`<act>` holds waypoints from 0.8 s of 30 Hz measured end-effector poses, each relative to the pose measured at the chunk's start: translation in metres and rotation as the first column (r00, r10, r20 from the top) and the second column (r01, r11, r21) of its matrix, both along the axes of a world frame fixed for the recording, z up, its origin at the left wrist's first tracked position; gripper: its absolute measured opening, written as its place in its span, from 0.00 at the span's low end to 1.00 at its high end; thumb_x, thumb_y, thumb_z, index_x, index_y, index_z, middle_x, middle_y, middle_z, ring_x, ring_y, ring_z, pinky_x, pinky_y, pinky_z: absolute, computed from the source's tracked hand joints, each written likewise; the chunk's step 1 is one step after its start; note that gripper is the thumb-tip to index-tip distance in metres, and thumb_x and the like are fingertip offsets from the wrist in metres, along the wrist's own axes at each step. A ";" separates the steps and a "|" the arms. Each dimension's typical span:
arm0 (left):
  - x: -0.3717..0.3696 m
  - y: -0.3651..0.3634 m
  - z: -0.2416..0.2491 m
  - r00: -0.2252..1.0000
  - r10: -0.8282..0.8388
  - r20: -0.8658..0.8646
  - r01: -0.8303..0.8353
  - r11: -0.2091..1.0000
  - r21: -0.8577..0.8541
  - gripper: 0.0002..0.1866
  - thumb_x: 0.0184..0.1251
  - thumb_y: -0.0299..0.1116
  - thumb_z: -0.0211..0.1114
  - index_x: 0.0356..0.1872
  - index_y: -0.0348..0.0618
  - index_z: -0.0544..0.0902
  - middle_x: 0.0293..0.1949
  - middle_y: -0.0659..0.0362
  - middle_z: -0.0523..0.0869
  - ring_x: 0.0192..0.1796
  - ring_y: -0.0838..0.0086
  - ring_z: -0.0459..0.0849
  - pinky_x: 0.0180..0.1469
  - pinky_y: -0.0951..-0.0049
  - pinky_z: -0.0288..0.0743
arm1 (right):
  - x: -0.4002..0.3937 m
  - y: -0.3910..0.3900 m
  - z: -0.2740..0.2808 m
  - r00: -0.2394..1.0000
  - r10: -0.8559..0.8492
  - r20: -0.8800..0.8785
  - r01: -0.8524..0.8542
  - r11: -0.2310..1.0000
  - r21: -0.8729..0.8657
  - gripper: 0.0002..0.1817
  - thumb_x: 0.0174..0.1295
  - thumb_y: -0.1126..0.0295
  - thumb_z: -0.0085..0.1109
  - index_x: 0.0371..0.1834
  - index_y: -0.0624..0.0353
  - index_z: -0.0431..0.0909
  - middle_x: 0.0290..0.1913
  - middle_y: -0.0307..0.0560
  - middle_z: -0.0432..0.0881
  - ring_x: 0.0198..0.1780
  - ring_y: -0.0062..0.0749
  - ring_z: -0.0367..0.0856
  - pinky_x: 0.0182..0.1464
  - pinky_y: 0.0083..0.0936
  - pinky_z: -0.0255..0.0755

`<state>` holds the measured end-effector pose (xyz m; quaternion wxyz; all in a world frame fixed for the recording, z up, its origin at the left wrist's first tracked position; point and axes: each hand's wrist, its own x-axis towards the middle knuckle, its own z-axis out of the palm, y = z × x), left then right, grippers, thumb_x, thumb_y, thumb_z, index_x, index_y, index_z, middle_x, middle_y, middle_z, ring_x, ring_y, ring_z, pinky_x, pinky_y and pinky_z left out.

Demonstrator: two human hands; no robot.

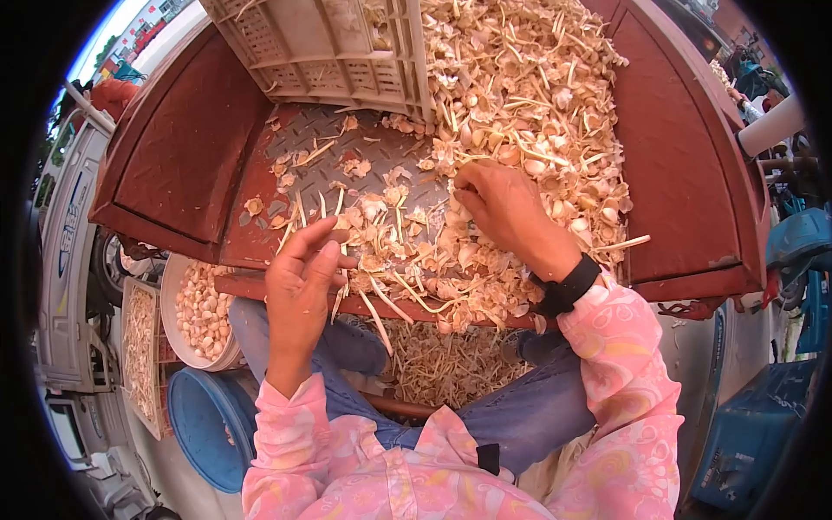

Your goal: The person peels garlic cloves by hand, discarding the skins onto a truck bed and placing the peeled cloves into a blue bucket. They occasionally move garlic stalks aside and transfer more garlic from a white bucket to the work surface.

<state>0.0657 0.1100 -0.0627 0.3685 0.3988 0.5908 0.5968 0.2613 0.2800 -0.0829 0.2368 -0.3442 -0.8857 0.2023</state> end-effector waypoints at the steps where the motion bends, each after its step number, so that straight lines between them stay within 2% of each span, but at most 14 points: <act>1: 0.013 0.010 -0.006 0.998 -0.056 0.034 0.057 0.998 -0.037 0.20 0.69 0.35 0.57 0.58 0.35 0.72 0.47 0.52 0.82 0.39 0.77 0.82 0.37 0.82 0.74 | -0.003 -0.010 0.008 0.997 0.030 -0.071 -0.036 0.997 -0.075 0.05 0.56 0.72 0.59 0.32 0.62 0.76 0.29 0.52 0.78 0.33 0.46 0.78 0.36 0.35 0.71; 4: 0.038 0.035 -0.030 0.938 -0.144 0.315 0.169 0.984 -0.053 0.20 0.70 0.35 0.57 0.57 0.33 0.72 0.44 0.54 0.83 0.39 0.77 0.83 0.38 0.82 0.77 | -0.010 -0.033 0.014 0.967 0.106 -0.233 -0.149 0.973 -0.178 0.05 0.55 0.76 0.60 0.34 0.63 0.76 0.27 0.48 0.76 0.30 0.37 0.77 0.33 0.28 0.69; 6: 0.042 0.046 -0.043 0.858 -0.189 0.478 0.234 0.972 -0.035 0.18 0.69 0.34 0.58 0.55 0.33 0.74 0.41 0.55 0.84 0.38 0.78 0.83 0.37 0.83 0.77 | -0.012 -0.038 0.009 0.936 0.159 -0.315 -0.224 0.957 -0.184 0.05 0.55 0.76 0.60 0.35 0.63 0.75 0.27 0.47 0.76 0.30 0.35 0.77 0.32 0.27 0.69; 7: 0.046 0.048 -0.047 0.842 -0.154 0.517 0.183 0.983 -0.005 0.14 0.68 0.33 0.59 0.50 0.35 0.77 0.36 0.58 0.84 0.34 0.82 0.82 0.34 0.86 0.76 | -0.013 -0.037 0.004 0.926 0.200 -0.319 -0.248 0.962 -0.115 0.04 0.58 0.77 0.59 0.34 0.63 0.75 0.27 0.42 0.77 0.29 0.28 0.76 0.32 0.23 0.70; 8: 0.045 0.048 -0.049 0.828 -0.176 0.532 0.196 0.980 0.020 0.14 0.68 0.33 0.59 0.49 0.35 0.77 0.35 0.59 0.84 0.32 0.82 0.82 0.33 0.87 0.75 | -0.013 -0.036 0.002 0.904 0.164 -0.394 -0.287 0.917 -0.277 0.03 0.59 0.76 0.58 0.34 0.63 0.76 0.27 0.41 0.77 0.29 0.26 0.76 0.32 0.22 0.70; 10: 0.041 0.045 -0.047 0.797 -0.219 0.563 0.218 0.973 0.070 0.13 0.68 0.32 0.59 0.48 0.35 0.78 0.34 0.59 0.84 0.30 0.83 0.80 0.32 0.88 0.74 | -0.013 -0.034 0.000 0.856 0.055 -0.513 -0.382 0.736 -0.559 0.04 0.61 0.74 0.58 0.34 0.63 0.76 0.27 0.37 0.78 0.28 0.21 0.75 0.32 0.19 0.70; 13: 0.042 0.042 -0.040 0.752 -0.244 0.612 0.227 0.968 0.107 0.12 0.68 0.32 0.59 0.47 0.36 0.78 0.32 0.60 0.83 0.28 0.85 0.78 0.30 0.88 0.72 | -0.007 -0.030 0.016 0.823 -0.008 -0.568 -0.473 0.545 -0.692 0.06 0.64 0.70 0.57 0.36 0.62 0.76 0.29 0.34 0.78 0.28 0.15 0.74 0.31 0.14 0.69; 16: 0.040 0.038 -0.035 0.684 -0.282 0.673 0.257 0.956 0.139 0.12 0.68 0.31 0.58 0.47 0.35 0.78 0.32 0.58 0.83 0.28 0.84 0.77 0.29 0.87 0.71 | 0.000 -0.025 0.016 0.798 -0.100 -0.595 -0.467 0.523 -0.713 0.08 0.65 0.67 0.55 0.37 0.61 0.76 0.28 0.33 0.78 0.28 0.12 0.73 0.30 0.12 0.66; 17: 0.041 0.036 -0.033 0.654 -0.296 0.697 0.271 0.951 0.150 0.12 0.69 0.31 0.58 0.47 0.35 0.78 0.32 0.58 0.82 0.28 0.84 0.77 0.28 0.87 0.70 | 0.003 -0.020 0.015 0.815 -0.191 -0.547 -0.358 0.576 -0.735 0.06 0.64 0.68 0.55 0.35 0.59 0.76 0.27 0.37 0.79 0.25 0.20 0.74 0.28 0.17 0.68; 18: 0.038 0.029 -0.029 0.649 -0.274 0.710 0.245 0.958 0.146 0.12 0.69 0.31 0.57 0.48 0.34 0.77 0.32 0.58 0.82 0.28 0.83 0.76 0.28 0.87 0.70 | 0.011 -0.013 0.015 0.912 -0.103 -0.398 -0.177 0.775 -0.606 0.06 0.63 0.68 0.55 0.34 0.59 0.77 0.27 0.39 0.79 0.25 0.25 0.74 0.28 0.21 0.68; 19: 0.029 0.018 -0.022 0.641 -0.254 0.724 0.220 0.965 0.144 0.12 0.69 0.31 0.57 0.48 0.34 0.77 0.32 0.57 0.81 0.27 0.83 0.76 0.27 0.87 0.69 | 0.020 -0.005 0.016 0.975 -0.065 -0.211 -0.024 0.919 -0.393 0.05 0.62 0.68 0.55 0.34 0.58 0.77 0.27 0.42 0.79 0.24 0.30 0.75 0.29 0.24 0.69; 20: 0.017 0.005 -0.016 0.635 -0.231 0.737 0.191 0.972 0.141 0.12 0.69 0.31 0.56 0.48 0.34 0.76 0.31 0.57 0.81 0.27 0.82 0.75 0.27 0.86 0.69 | 0.025 -0.001 0.016 0.997 -0.078 -0.011 0.076 0.990 -0.122 0.05 0.62 0.69 0.55 0.33 0.57 0.77 0.27 0.44 0.79 0.24 0.36 0.76 0.29 0.28 0.70; 21: 0.003 -0.011 -0.007 0.674 -0.171 0.718 0.114 0.985 0.127 0.13 0.69 0.31 0.55 0.49 0.33 0.75 0.31 0.56 0.80 0.26 0.82 0.74 0.26 0.86 0.68 | 0.026 -0.002 0.016 0.972 -0.147 0.185 0.149 0.989 0.007 0.04 0.60 0.70 0.54 0.33 0.56 0.78 0.31 0.50 0.78 0.30 0.48 0.78 0.34 0.37 0.71; 24: -0.060 -0.072 0.003 0.774 0.051 0.631 -0.142 0.985 0.095 0.15 0.71 0.32 0.53 0.53 0.33 0.70 0.30 0.55 0.77 0.25 0.81 0.71 0.22 0.87 0.65 | 0.018 -0.011 0.007 0.989 -0.101 0.108 0.081 0.982 0.171 0.05 0.60 0.70 0.54 0.33 0.56 0.79 0.33 0.50 0.78 0.36 0.48 0.79 0.36 0.38 0.71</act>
